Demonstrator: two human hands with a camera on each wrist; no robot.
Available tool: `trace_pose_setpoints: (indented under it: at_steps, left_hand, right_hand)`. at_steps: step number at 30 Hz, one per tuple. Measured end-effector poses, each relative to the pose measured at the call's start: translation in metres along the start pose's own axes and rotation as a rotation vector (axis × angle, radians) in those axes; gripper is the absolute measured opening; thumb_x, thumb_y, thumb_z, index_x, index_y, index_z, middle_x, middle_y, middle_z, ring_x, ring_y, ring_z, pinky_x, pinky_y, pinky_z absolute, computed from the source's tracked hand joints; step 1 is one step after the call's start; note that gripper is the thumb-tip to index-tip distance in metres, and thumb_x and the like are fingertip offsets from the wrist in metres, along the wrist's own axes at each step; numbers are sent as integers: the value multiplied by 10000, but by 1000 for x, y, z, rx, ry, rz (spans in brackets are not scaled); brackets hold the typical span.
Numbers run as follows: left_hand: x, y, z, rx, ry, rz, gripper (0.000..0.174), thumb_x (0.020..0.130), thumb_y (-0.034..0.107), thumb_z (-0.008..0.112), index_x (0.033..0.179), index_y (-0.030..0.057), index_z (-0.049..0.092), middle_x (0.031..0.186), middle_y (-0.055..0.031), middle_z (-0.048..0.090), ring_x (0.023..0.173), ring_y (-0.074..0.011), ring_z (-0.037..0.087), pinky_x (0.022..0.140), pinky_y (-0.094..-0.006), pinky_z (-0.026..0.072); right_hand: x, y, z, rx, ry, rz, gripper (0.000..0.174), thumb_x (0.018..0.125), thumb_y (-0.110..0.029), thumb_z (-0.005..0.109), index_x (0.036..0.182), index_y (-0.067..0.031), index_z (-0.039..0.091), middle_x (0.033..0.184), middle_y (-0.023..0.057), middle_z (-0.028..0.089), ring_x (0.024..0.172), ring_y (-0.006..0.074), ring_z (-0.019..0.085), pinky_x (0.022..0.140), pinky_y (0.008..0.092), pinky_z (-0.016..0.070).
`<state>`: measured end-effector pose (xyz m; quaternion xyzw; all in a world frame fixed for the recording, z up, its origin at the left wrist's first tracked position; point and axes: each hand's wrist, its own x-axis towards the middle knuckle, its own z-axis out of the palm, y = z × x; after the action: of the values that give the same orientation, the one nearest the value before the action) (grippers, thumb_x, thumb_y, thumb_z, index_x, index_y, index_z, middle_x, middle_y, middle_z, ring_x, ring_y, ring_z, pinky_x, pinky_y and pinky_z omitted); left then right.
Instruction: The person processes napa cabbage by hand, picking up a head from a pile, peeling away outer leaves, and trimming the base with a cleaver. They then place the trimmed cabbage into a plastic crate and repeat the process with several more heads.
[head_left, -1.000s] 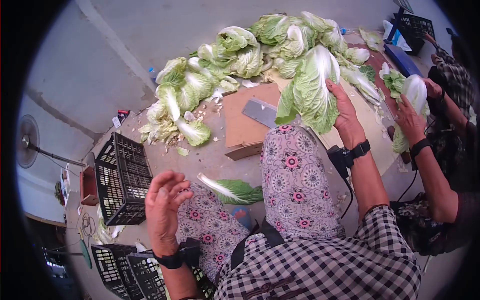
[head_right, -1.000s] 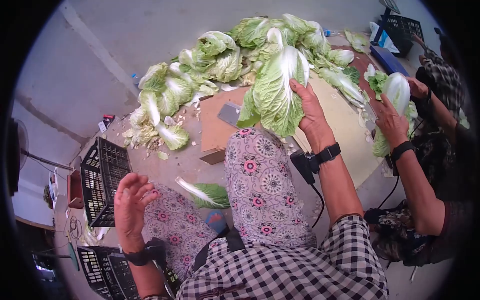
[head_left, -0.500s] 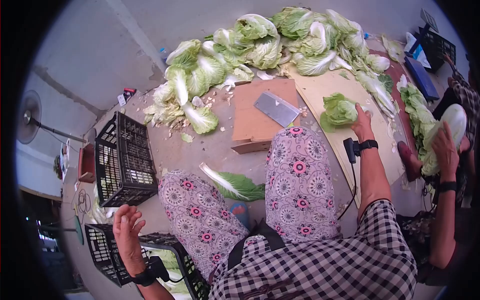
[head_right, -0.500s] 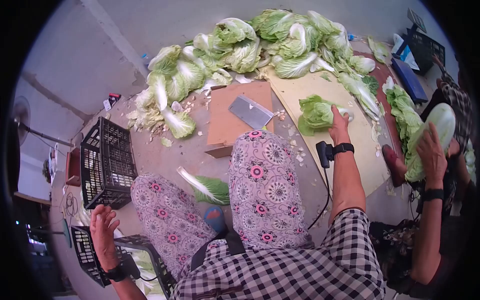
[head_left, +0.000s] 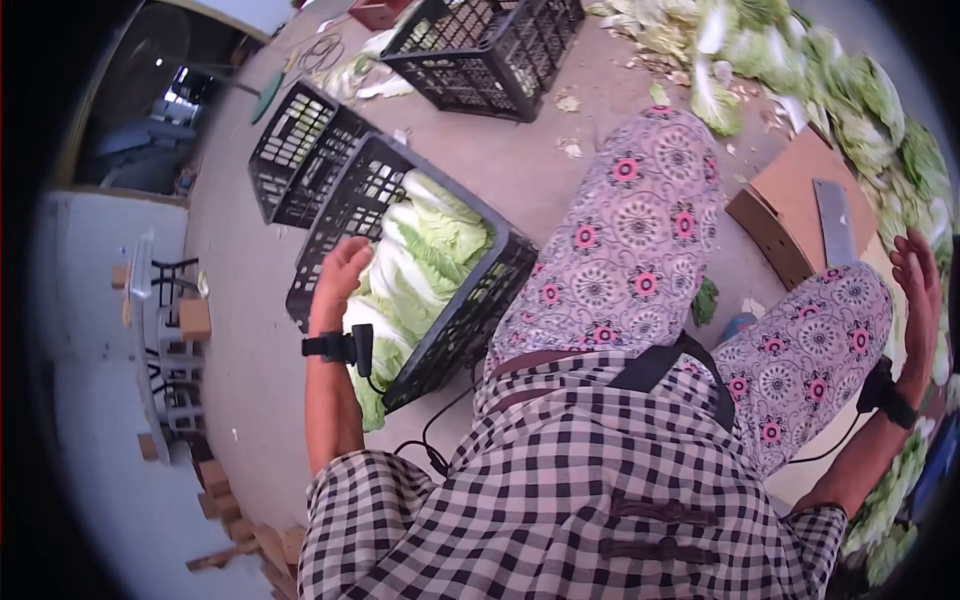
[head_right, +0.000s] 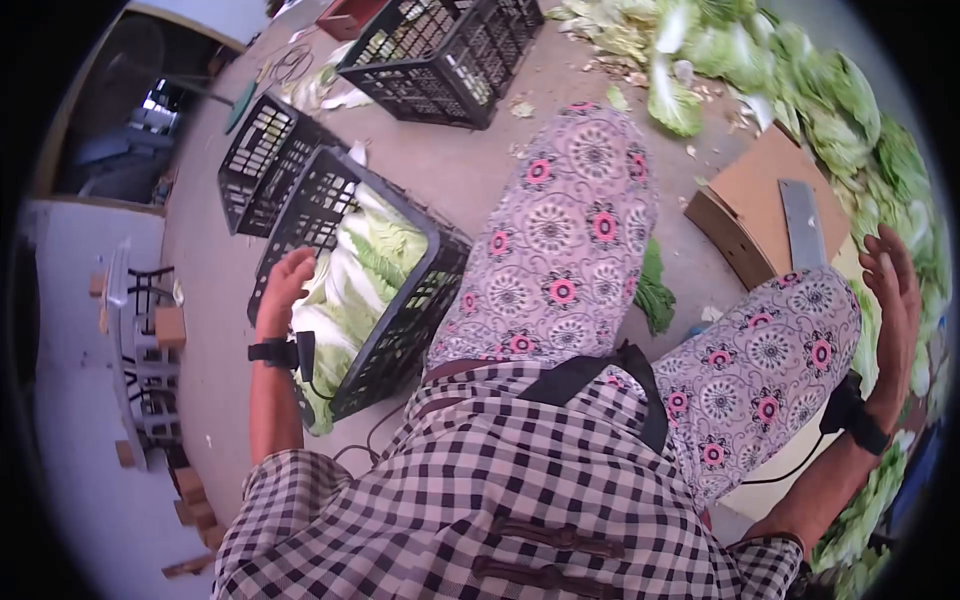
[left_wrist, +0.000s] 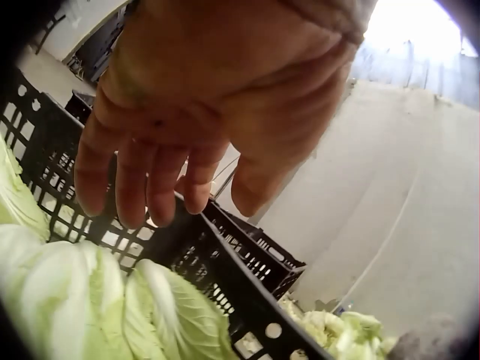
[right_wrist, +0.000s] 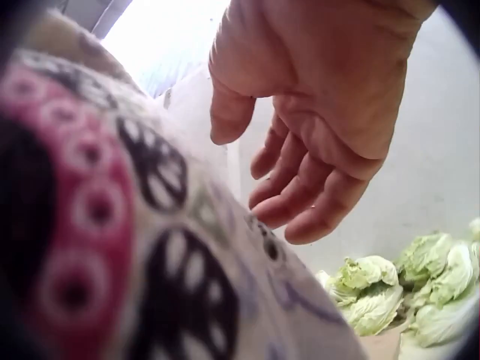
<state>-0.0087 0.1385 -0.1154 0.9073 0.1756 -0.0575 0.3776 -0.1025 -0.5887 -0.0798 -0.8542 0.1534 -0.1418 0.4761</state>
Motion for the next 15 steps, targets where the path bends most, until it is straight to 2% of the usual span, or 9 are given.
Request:
trace_pose_setpoints:
  at_steps: [2,4,7,10,11,12,14,15]
  left_hand:
    - [22,-52,1,39,-65,147,497,792,253,642,1141,-80,521,1067,-172,594,976,-219,565,816,-316,447]
    - [32,-66,12,51,23,126,493,795,258,640,1140,-75,526,1061,-194,593,984,-241,571,825,-314,443]
    - [48,-74,15,150,-8,-63,599,804,444,580,1221,24,488,1151,-138,551,1004,-254,533,846,-394,435]
    - [64,-82,41,33,0,-370,680,787,525,563,1244,32,462,1159,-152,532,998,-286,519,825,-450,438]
    - [73,-89,49,-18,-54,-415,764,755,558,589,1262,10,428,1216,-196,499,1067,-375,504,797,-526,428]
    - [67,-73,57,60,-7,-408,775,738,562,607,1227,-18,444,1159,-195,539,1046,-348,528,818,-472,437]
    - [89,-103,73,129,84,-224,815,697,542,661,1183,-77,445,1077,-207,575,990,-308,567,809,-410,456]
    - [85,-101,77,230,132,-201,787,680,509,685,1138,-91,466,1034,-206,589,946,-294,584,789,-390,466]
  right_hand:
    - [-4,-17,5,-71,-67,-56,466,883,-328,517,1265,-68,460,1156,96,555,1027,173,525,906,310,383]
    - [-8,-27,8,-70,-143,-64,465,880,-328,520,1259,-63,467,1148,101,556,1028,175,522,915,317,381]
    - [-21,-55,21,-56,-183,-111,502,855,-351,549,1242,-41,472,1133,113,557,1016,195,531,923,332,387]
    - [-36,-88,40,-53,-244,-116,547,821,-379,589,1223,-25,481,1095,112,562,980,195,543,923,330,392]
    - [-41,-100,48,-30,-281,-116,552,816,-382,594,1221,-24,483,1087,110,564,973,193,544,922,329,393]
    - [-46,-111,55,-7,-321,-115,556,811,-385,600,1218,-23,485,1078,107,566,966,190,544,920,328,394]
    - [-52,-128,70,40,-343,-134,556,799,-379,612,1206,-20,492,1056,98,571,957,183,542,910,325,398]
    - [-53,-136,78,63,-358,-148,552,799,-374,612,1204,-19,493,1057,98,572,956,182,543,907,325,400]
